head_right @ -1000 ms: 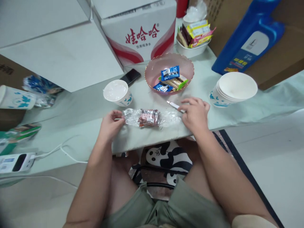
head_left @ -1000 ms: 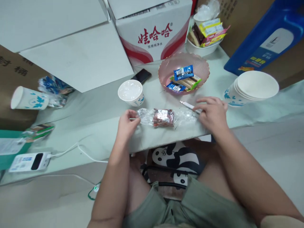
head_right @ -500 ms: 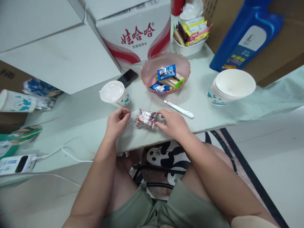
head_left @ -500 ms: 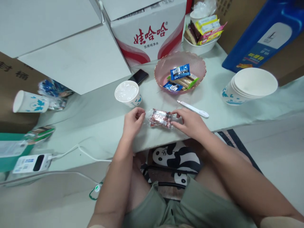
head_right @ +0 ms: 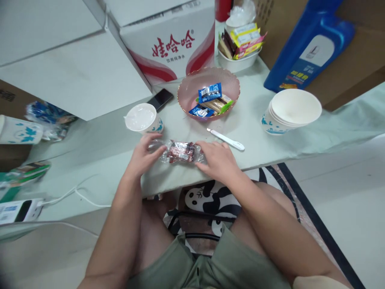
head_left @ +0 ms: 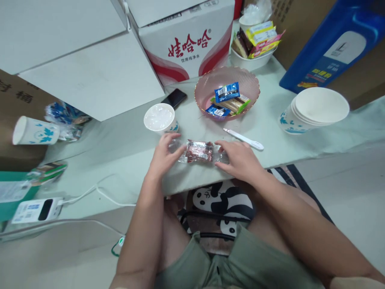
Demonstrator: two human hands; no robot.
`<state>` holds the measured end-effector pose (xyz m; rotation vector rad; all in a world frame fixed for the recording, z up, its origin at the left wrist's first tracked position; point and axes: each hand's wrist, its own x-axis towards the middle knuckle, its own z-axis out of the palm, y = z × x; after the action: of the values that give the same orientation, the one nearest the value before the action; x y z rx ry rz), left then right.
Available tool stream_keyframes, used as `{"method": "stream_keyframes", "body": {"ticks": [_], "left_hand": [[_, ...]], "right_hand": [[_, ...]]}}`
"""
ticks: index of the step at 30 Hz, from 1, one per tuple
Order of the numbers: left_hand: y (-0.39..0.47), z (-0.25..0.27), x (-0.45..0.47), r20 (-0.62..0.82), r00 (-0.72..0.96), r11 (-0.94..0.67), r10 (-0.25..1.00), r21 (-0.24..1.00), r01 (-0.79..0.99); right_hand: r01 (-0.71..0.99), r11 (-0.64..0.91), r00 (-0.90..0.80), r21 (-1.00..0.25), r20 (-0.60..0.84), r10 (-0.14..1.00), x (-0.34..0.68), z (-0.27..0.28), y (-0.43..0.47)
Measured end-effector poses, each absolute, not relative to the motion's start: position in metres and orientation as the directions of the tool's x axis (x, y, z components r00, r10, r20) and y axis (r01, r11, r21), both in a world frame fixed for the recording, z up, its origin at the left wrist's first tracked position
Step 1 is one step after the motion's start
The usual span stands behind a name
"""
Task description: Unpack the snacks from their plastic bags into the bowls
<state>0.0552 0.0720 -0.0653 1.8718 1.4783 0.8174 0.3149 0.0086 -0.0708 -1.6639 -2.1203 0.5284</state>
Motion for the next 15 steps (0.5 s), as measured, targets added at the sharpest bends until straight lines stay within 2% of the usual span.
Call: {"method": "stream_keyframes", "body": {"ticks": [2,4,10,13,15], "left_hand": [[0.069,-0.064,0.054,0.007,0.246,-0.171,0.969,0.738,0.653],[0.066,-0.066,0.052,-0.04,0.217,-0.121,0.975,0.729,0.674],[0.067,-0.07,0.051,-0.027,0.111,-0.038,0.993,0.837,0.546],[0.07,-0.069,0.052,-0.004,0.051,-0.026,0.999,0.807,0.589],[0.07,-0.066,0.053,0.037,0.023,-0.044,0.999,0.77,0.636]], "right_hand": [[0.839,0.206,-0.225,-0.503,0.022,0.974,0.317,-0.073,0.011],[0.826,0.209,-0.225,-0.523,0.035,0.974,0.321,-0.074,0.013],[0.784,0.2,-0.164,-0.587,0.114,0.98,0.34,-0.075,0.016],[0.794,0.184,-0.134,-0.58,0.129,0.983,0.349,-0.076,0.014],[0.8,0.2,-0.108,-0.566,0.191,0.976,0.352,-0.074,0.012]]}}
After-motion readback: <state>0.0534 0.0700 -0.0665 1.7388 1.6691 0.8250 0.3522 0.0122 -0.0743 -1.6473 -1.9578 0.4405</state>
